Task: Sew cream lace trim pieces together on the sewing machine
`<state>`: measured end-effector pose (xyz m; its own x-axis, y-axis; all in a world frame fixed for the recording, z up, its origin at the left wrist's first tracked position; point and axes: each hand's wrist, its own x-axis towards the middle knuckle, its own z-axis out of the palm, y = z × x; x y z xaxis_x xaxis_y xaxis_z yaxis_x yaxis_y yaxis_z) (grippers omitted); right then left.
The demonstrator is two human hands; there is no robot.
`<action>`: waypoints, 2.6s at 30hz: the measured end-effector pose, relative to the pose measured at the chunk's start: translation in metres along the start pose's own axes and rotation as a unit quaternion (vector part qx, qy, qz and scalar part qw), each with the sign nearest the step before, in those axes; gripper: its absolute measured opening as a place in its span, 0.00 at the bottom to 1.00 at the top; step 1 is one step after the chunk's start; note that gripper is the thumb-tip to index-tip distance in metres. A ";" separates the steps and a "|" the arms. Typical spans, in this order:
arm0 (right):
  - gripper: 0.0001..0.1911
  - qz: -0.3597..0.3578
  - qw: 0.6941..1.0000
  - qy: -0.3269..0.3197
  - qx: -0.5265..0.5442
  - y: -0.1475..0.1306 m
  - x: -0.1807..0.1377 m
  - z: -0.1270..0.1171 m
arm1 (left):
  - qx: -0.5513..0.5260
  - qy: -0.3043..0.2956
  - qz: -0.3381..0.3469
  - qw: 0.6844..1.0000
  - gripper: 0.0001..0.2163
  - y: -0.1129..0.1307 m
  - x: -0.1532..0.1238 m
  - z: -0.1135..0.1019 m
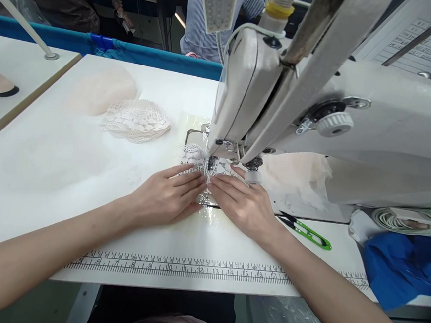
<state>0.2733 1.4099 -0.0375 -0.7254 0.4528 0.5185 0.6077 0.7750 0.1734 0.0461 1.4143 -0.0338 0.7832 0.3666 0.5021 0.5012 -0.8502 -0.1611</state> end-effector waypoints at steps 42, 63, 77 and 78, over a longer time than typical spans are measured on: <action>0.13 0.112 0.993 -0.044 0.009 0.007 0.005 0.001 | 0.025 -0.035 -0.094 0.995 0.19 -0.009 0.006 0.010; 0.12 -0.044 0.952 -0.013 0.302 -0.005 0.011 -0.007 | -0.079 0.074 -0.035 0.994 0.05 0.011 0.002 -0.019; 0.18 0.299 0.864 -0.088 0.395 -0.008 0.011 -0.017 | -0.335 -0.017 -0.292 0.896 0.06 0.017 0.010 -0.012; 0.15 0.336 0.829 -0.102 0.436 -0.009 0.012 -0.018 | -0.346 0.004 -0.283 0.894 0.06 0.017 0.010 -0.013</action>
<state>0.2653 1.4004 -0.0182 -0.4124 0.9070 0.0849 0.4962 0.3018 -0.8141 0.0580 1.3985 -0.0209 0.4721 0.8123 0.3425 0.4669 -0.5599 0.6845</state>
